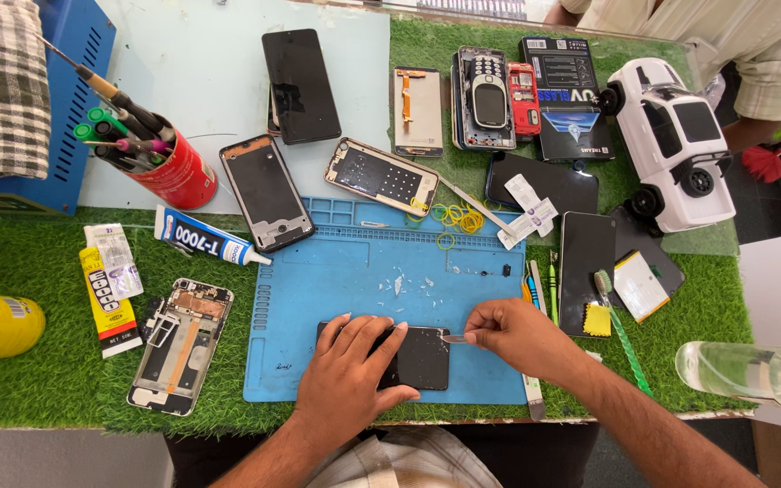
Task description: The person holds a smartphone on a blue repair mat and pries along the edge of its screen with a small blade, working around the seam to open the phone. They reposition the phone and continue prying along the edges, then set the blade down and rub their hands at the end.
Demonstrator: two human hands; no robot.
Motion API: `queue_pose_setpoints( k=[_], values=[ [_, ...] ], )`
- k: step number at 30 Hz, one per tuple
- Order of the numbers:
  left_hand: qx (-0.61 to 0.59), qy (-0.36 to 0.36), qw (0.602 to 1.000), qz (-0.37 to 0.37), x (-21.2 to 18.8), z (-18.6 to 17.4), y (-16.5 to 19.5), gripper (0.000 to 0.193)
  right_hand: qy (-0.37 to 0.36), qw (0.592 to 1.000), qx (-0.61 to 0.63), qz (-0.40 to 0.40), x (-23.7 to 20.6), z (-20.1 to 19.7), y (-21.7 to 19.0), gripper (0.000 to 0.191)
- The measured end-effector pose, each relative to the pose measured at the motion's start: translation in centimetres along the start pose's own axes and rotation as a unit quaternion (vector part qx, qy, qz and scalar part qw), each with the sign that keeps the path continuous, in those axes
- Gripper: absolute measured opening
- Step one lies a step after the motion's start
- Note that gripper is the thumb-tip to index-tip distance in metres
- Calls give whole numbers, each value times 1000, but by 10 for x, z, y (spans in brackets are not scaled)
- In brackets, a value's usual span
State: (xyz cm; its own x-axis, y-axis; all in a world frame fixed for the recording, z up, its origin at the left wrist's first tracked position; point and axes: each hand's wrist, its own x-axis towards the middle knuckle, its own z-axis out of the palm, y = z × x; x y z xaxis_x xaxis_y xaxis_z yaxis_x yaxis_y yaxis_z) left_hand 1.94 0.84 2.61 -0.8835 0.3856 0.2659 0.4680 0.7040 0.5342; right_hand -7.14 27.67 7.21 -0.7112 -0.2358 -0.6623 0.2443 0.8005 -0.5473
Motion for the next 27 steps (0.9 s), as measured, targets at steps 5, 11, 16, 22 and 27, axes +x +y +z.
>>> queue_pose_setpoints(
  k=[5, 11, 16, 22, 27],
  values=[
    [1, 3, 1000, -1, -1, -1, -1, 85, 14, 998, 51, 13, 1, -2, 11, 14],
    [27, -3, 1000, 4, 2, -2, 3, 88, 8, 999, 48, 2, 3, 1, 9, 15],
    [91, 18, 995, 27, -5, -14, 0, 101, 0, 1000, 3, 16, 3, 0, -2, 17],
    [34, -17, 999, 37, -11, -20, -28, 103, 0, 999, -31, 25, 4, -3, -12, 17],
    [33, -48, 997, 45, -12, -12, -29, 93, 8, 994, -108, 18, 8, 4, -15, 17]
  ],
)
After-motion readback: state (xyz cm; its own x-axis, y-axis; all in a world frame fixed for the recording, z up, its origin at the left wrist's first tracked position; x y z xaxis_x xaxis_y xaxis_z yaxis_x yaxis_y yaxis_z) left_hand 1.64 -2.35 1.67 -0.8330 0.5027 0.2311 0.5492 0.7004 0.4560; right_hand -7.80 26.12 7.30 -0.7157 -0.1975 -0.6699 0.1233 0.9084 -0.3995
